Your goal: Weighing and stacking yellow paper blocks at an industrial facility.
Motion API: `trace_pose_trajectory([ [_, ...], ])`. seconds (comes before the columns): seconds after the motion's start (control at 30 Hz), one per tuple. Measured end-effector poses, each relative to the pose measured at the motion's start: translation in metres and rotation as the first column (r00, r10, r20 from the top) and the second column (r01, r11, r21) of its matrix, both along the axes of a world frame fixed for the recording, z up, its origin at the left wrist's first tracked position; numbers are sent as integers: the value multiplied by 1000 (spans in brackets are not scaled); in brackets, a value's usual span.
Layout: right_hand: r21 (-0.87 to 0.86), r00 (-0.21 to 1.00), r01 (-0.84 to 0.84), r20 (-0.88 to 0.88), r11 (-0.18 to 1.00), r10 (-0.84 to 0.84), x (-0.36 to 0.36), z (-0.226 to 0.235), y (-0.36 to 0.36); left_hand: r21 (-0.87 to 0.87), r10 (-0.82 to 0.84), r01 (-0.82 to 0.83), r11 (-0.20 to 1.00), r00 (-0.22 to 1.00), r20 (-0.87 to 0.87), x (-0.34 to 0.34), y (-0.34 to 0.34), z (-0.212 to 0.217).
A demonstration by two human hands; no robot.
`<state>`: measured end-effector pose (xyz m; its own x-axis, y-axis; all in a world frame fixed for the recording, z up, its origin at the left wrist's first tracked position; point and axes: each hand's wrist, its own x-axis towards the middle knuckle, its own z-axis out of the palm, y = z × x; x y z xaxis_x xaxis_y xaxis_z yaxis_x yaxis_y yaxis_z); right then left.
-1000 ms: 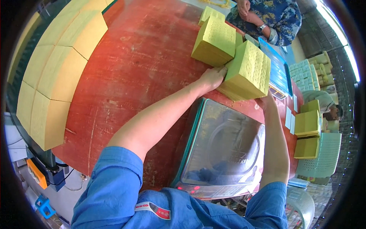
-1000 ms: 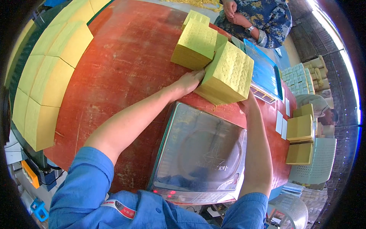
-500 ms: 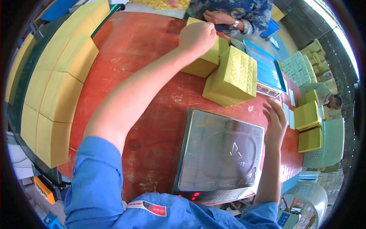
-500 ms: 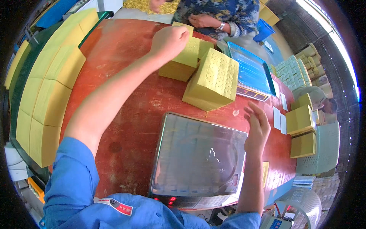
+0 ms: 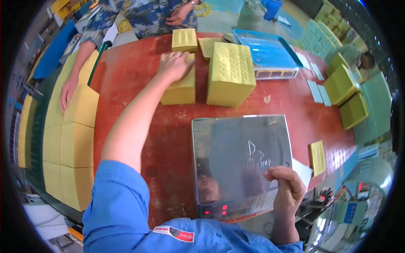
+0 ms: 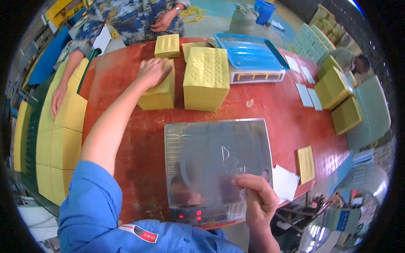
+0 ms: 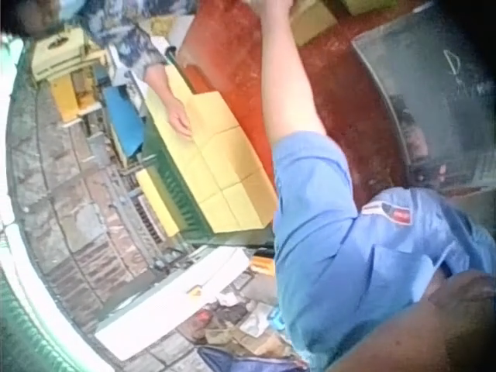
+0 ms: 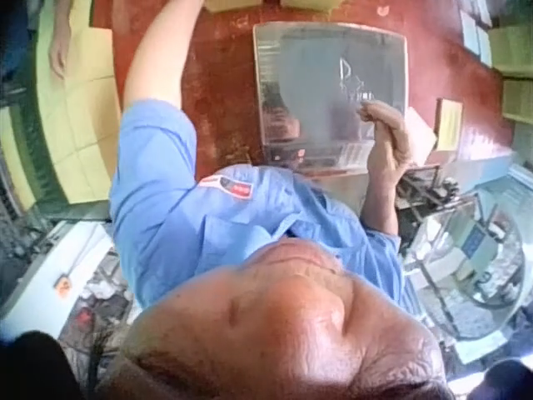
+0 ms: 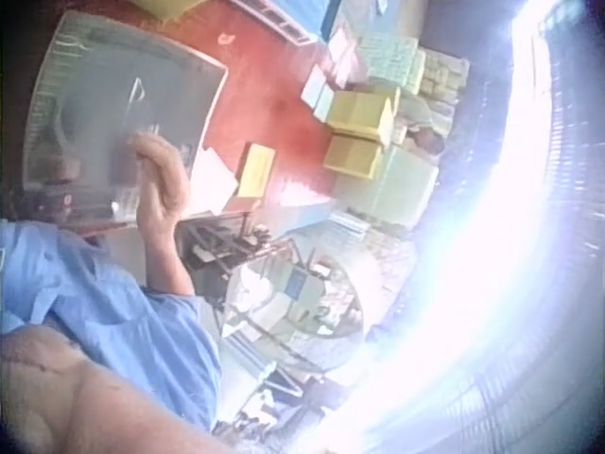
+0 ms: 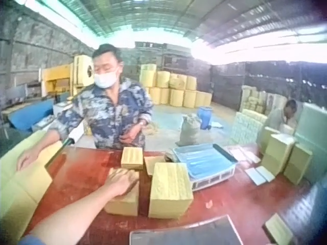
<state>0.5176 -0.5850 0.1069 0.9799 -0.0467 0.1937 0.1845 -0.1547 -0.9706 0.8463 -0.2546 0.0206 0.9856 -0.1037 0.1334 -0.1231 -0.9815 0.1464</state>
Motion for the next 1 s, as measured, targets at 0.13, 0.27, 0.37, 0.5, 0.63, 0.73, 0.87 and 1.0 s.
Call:
trace_pose_trajectory([
  [0.13, 72, 931, -343, -108, 937, 349, -23, 0, 13, 58, -22, 17, 998, 996, 88, -103, 40, -4],
  [0.27, 247, 653, -662, -275, 708, 706, -49, -22, 37, 47, 7, -9, 999, 1000, 28, -222, 45, 0],
  [0.37, 455, 448, -756, -165, 471, 879, -71, -49, 28, 92, 16, -15, 996, 1000, -13, -301, 11, 14],
  [0.5, 486, 232, -841, -76, 240, 970, -108, -100, 23, 109, 45, -38, 993, 997, -55, -399, -32, 28],
  [0.63, 556, 75, -812, -200, 176, 977, -148, -146, 10, 77, 30, -20, 997, 990, -137, -447, -63, 42],
  [0.73, 708, -24, -663, -346, 244, 938, -167, -179, 15, 12, 27, -26, 1000, 999, -40, -456, -53, 37],
  [0.87, 661, 129, -658, -374, 362, 918, -177, -227, 14, -318, 423, -361, 876, 894, 149, -466, -49, 33],
  [1.0, 752, 110, -484, -456, 448, 883, -156, -192, 9, -808, 696, -539, 239, 675, -245, -518, -37, 17],
])
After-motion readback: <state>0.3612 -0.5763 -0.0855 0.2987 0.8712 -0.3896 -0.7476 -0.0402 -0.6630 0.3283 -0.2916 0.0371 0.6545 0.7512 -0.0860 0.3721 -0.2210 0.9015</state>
